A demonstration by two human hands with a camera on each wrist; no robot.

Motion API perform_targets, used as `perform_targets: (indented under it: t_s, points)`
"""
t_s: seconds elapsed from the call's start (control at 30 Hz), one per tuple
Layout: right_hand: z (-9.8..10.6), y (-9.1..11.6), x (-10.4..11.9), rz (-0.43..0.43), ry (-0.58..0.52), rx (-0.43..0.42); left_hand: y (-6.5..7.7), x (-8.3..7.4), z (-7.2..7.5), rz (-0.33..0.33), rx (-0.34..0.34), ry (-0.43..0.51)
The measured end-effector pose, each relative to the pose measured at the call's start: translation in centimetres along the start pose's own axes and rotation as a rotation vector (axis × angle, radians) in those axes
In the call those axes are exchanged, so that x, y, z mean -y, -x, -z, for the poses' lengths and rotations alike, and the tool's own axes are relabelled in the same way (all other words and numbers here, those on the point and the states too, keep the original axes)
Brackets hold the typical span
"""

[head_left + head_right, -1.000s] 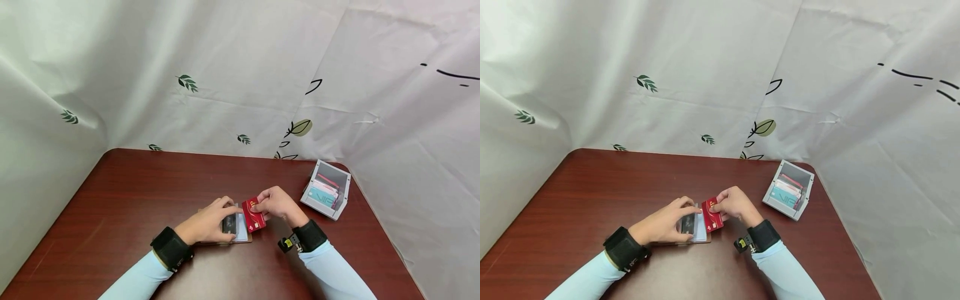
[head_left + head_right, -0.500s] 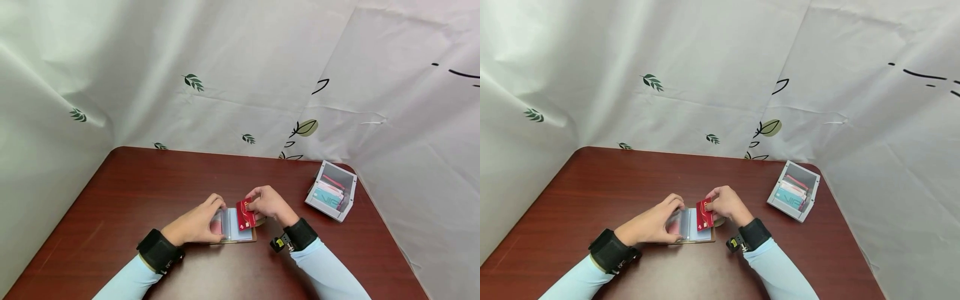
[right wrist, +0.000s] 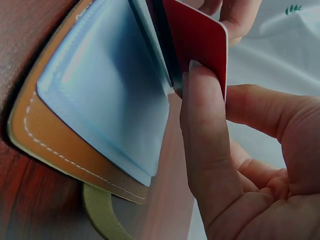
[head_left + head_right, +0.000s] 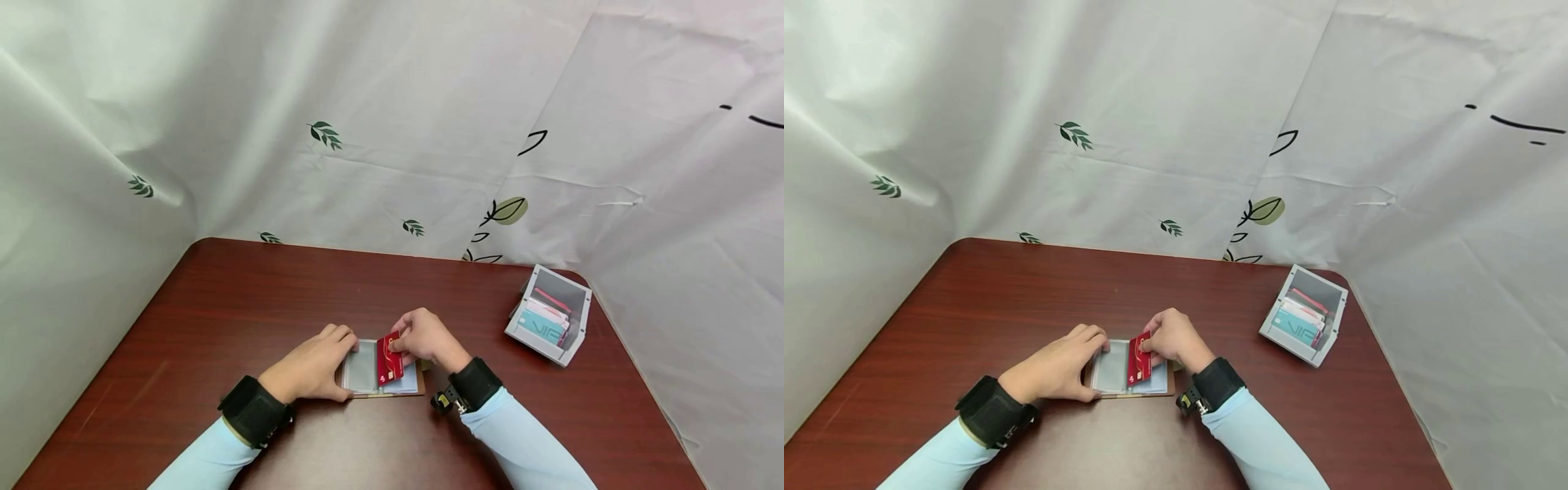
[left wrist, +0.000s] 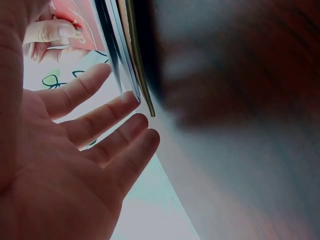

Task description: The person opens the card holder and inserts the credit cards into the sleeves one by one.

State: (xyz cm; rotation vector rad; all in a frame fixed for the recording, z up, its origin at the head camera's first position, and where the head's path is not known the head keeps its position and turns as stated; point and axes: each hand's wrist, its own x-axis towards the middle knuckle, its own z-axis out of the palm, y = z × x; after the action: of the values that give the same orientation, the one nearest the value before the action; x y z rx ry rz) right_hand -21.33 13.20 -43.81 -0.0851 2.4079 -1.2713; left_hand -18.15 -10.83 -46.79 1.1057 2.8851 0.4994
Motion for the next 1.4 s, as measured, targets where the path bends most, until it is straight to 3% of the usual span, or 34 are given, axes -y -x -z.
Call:
perform_targets:
  t_s: [0.5, 0.77, 1.4]
  points:
    - [-0.7, 0.2, -0.3, -0.025, 0.033, -0.014, -0.4, 0.4, -0.1, 0.093, 0.072, 0.096]
    - [-0.8, 1.0, -0.3, -0.02, 0.024, 0.044, -0.5, 0.6, 0.2, 0.11, 0.094, 0.125]
    - [-1.3, 0.0, -0.6, 0.001, 0.027, -0.046, -0.7, 1.1, 0.4, 0.098, 0.119, 0.166]
